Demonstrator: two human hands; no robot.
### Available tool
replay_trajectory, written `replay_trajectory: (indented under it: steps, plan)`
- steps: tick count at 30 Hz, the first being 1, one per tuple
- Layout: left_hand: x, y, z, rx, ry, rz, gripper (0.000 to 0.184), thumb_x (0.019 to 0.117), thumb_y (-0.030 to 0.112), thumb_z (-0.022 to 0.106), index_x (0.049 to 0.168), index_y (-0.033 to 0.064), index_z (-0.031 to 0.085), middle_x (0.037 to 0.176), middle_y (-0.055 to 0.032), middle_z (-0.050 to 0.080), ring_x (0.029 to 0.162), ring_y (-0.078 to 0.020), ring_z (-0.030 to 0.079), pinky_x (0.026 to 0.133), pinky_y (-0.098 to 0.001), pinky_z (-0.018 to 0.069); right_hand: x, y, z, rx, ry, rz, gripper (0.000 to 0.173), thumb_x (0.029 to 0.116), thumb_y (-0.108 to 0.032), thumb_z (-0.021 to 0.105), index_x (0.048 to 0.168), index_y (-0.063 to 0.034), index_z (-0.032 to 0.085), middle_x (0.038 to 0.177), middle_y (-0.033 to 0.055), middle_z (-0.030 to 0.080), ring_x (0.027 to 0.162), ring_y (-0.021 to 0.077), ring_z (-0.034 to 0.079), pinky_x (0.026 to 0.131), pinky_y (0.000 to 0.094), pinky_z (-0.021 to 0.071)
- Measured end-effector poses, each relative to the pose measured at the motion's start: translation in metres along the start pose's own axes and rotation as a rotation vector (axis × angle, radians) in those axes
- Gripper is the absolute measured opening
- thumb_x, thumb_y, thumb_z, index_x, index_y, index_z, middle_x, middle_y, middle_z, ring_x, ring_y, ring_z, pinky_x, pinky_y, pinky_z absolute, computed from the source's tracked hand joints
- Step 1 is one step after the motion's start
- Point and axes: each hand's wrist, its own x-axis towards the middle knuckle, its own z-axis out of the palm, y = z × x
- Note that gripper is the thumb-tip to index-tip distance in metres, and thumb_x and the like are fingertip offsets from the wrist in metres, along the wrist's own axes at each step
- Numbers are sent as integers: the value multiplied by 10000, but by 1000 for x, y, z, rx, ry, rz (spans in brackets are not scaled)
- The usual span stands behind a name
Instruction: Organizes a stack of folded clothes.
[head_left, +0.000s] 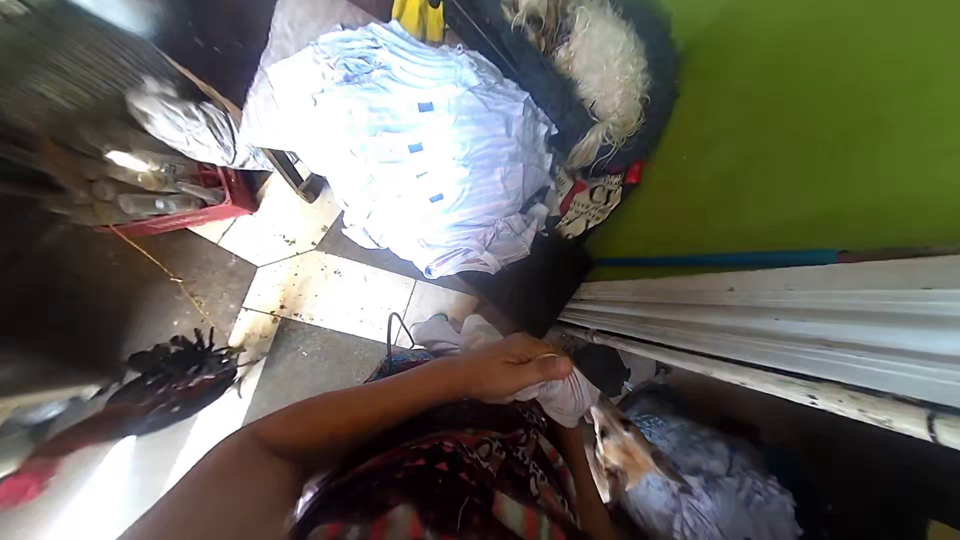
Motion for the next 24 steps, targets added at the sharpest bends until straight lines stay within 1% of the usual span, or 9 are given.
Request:
replay_trajectory:
  steps: [1, 4, 5, 7, 10, 13, 18, 22, 24]
  plan:
    - [-2, 0, -1, -7, 55, -23, 485, 1105, 283, 386, 896, -69, 647, 812, 35, 602, 804, 101, 526, 761, -112, 440, 12, -2, 1, -57, 72, 25, 204, 964, 45, 553, 1135, 119, 636, 1027, 139, 692, 935, 40, 631, 886, 182, 501]
    - [-13, -8, -13, 59, 296, -251, 394, 1093, 237, 413, 1008, -32, 689, 852, 46, 644, 794, 72, 571, 775, -158, 499, 40, 53, -25, -75, 106, -94, 421, 907, 50, 619, 1301, 185, 558, 1248, 275, 646, 1143, 179, 629, 1027, 307, 484]
    - [-17, -13, -19, 147, 373, -355, 381, 1088, 247, 423, 1014, -2, 702, 848, 32, 655, 786, 34, 591, 774, -203, 515, 44, 64, -36, -15, 145, -99, 446, 913, 47, 613, 1329, 184, 527, 1255, 259, 638, 1141, 164, 624, 1015, 302, 492]
    - [-27, -24, -33, 388, 391, -561, 375, 1086, 268, 468, 1087, -5, 725, 952, -112, 709, 886, -172, 662, 859, -411, 533, 49, 67, -52, 217, 241, -117, 381, 923, 31, 542, 1290, 130, 522, 1117, 93, 659, 997, 24, 638, 888, 224, 550]
    - [-36, -35, -40, 582, 192, -911, 408, 1084, 290, 514, 1325, -21, 621, 1215, -278, 651, 1130, -431, 639, 1012, -619, 461, 58, 39, -73, 443, 326, -84, 324, 983, 16, 452, 1299, 80, 483, 1066, 82, 626, 932, 69, 639, 822, 281, 571]
    - [-27, -15, -26, 580, 95, -1055, 433, 1085, 266, 524, 1429, 5, 550, 1383, -299, 559, 1208, -459, 597, 1048, -606, 438, 81, 9, -90, 518, 476, -98, 331, 993, 5, 430, 1319, 57, 455, 1078, 95, 604, 927, 98, 635, 801, 302, 574]
    - [-32, -48, -47, 436, 224, -987, 386, 1087, 224, 517, 1393, 0, 590, 1366, -271, 586, 1254, -425, 575, 1082, -588, 422, 149, 0, -129, 266, 692, -180, 488, 1002, -40, 554, 1468, 48, 443, 1361, 230, 574, 1219, 236, 589, 1026, 399, 501]
    - [-42, -122, -100, 273, 463, -1015, 376, 1105, 182, 471, 1376, -61, 568, 1344, -286, 601, 1219, -410, 600, 1066, -554, 439, 219, 46, -121, -237, 499, -42, 600, 985, -149, 667, 1475, 85, 413, 1371, 326, 554, 1266, 417, 565, 1074, 543, 448]
    - [-45, -150, -125, 155, 619, -1082, 412, 1111, 195, 450, 1411, -76, 529, 1389, -324, 551, 1246, -452, 567, 1058, -585, 423, 233, 64, -99, -349, 352, -20, 598, 970, -112, 674, 1462, 116, 422, 1447, 340, 492, 1348, 432, 500, 1132, 521, 406]
